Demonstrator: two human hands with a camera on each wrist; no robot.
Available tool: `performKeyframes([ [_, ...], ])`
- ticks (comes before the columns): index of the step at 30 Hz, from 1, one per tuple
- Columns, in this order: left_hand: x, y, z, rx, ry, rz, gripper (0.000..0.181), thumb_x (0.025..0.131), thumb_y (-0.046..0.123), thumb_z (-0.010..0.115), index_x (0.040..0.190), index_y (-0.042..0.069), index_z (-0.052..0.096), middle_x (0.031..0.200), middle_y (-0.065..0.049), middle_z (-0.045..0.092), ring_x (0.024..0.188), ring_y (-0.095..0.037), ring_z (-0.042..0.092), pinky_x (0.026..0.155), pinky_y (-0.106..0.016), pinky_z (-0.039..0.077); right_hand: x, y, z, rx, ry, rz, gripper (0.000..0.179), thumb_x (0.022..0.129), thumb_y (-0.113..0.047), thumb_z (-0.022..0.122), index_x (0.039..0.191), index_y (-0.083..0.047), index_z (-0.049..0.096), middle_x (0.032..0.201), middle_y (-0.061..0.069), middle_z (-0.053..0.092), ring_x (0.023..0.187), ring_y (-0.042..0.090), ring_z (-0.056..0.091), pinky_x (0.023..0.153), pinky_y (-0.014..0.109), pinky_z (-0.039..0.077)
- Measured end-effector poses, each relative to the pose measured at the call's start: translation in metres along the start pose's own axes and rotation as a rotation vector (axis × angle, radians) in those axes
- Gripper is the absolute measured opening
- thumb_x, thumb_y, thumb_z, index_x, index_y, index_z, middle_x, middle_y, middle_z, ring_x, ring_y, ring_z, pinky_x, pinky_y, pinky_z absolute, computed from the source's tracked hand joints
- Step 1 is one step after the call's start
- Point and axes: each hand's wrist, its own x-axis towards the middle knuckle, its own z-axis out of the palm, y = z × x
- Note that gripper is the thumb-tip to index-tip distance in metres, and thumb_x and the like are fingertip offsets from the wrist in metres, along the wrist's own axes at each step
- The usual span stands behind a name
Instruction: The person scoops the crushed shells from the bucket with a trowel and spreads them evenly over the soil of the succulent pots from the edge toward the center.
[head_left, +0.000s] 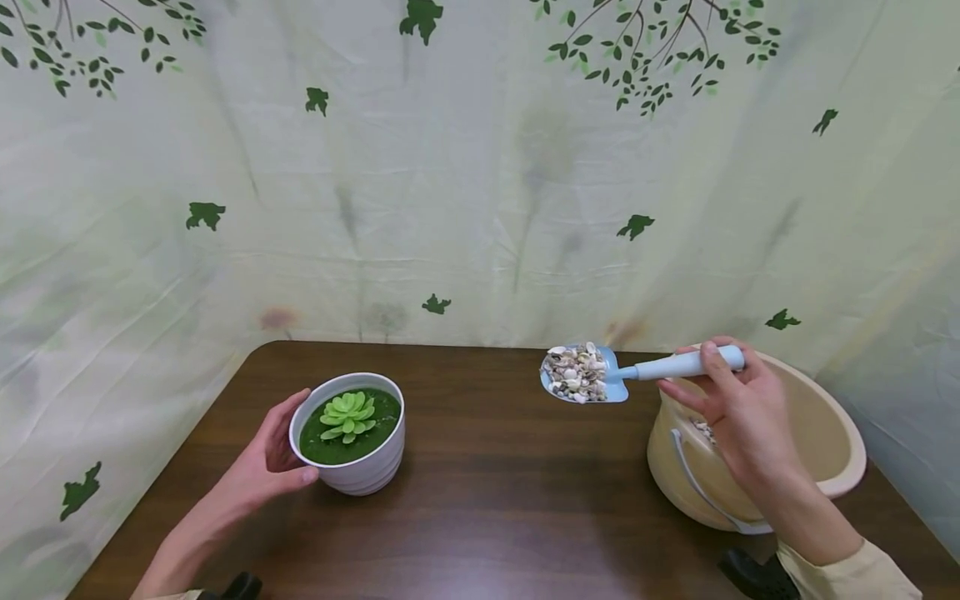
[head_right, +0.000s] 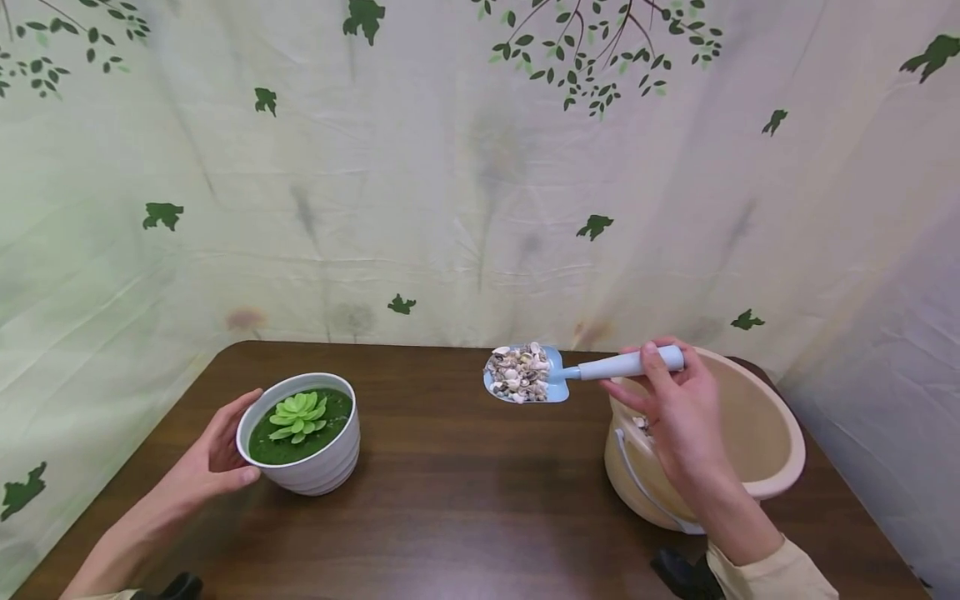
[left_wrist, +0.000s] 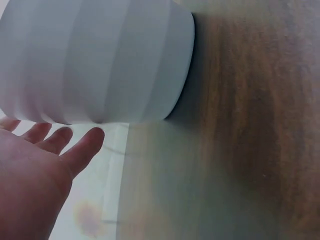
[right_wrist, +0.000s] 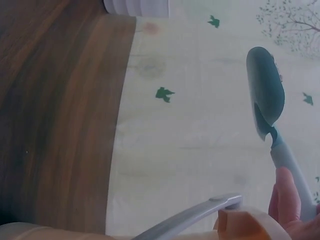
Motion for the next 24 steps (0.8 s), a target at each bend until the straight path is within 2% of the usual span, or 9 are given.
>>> performKeyframes([
  [5,0.006,-0.001,0.0,0.063,0.009,-0.001,0.095,0.077,-0.011,0.07,0.154,0.005,0.017,0.143,-0.008,0.037,0.12,-0.003,0.046,0.091,-0.015,0.04,0.001,0.003,0.005,0.026,-0.011,0.002,0.009,0.099,-0.007,0.056,0.101,0.001,0.052,0.097,0.012,0.059,0.094,0.025,0.069,0.077,0.044,0.053],
  [11,0.012,0.002,0.002,0.175,0.023,-0.083,0.1,0.076,-0.002,0.077,0.156,0.014,0.019,0.145,-0.018,0.034,0.114,-0.004,0.049,0.087,-0.017,0.042,0.003,0.007,0.011,0.011,-0.024,0.014,0.011,0.099,-0.008,0.056,0.099,0.001,0.051,0.098,0.013,0.059,0.093,0.024,0.069,0.078,0.044,0.053],
  [14,0.014,0.003,0.003,0.194,0.018,-0.121,0.101,0.077,0.001,0.078,0.156,0.018,0.018,0.145,-0.019,0.033,0.112,-0.006,0.05,0.085,-0.019,0.043,0.003,0.009,0.014,0.001,-0.019,0.025,0.013,0.099,-0.009,0.057,0.1,0.001,0.049,0.1,0.013,0.056,0.094,0.023,0.069,0.078,0.044,0.053],
  [19,0.017,0.002,0.005,0.187,0.018,-0.122,0.1,0.078,0.003,0.077,0.156,0.022,0.018,0.144,-0.017,0.033,0.111,-0.007,0.05,0.084,-0.021,0.044,0.004,0.011,0.018,-0.006,-0.021,0.032,0.015,0.099,-0.01,0.057,0.102,0.001,0.048,0.1,0.013,0.058,0.095,0.024,0.068,0.079,0.046,0.052],
  [24,0.017,0.001,0.008,0.183,0.037,-0.115,0.099,0.078,0.002,0.078,0.156,0.019,0.018,0.146,-0.017,0.033,0.113,-0.005,0.048,0.085,-0.019,0.044,0.005,0.016,0.024,-0.062,-0.018,0.029,0.021,0.098,-0.013,0.059,0.104,0.002,0.045,0.1,0.013,0.06,0.094,0.023,0.068,0.08,0.047,0.051],
])
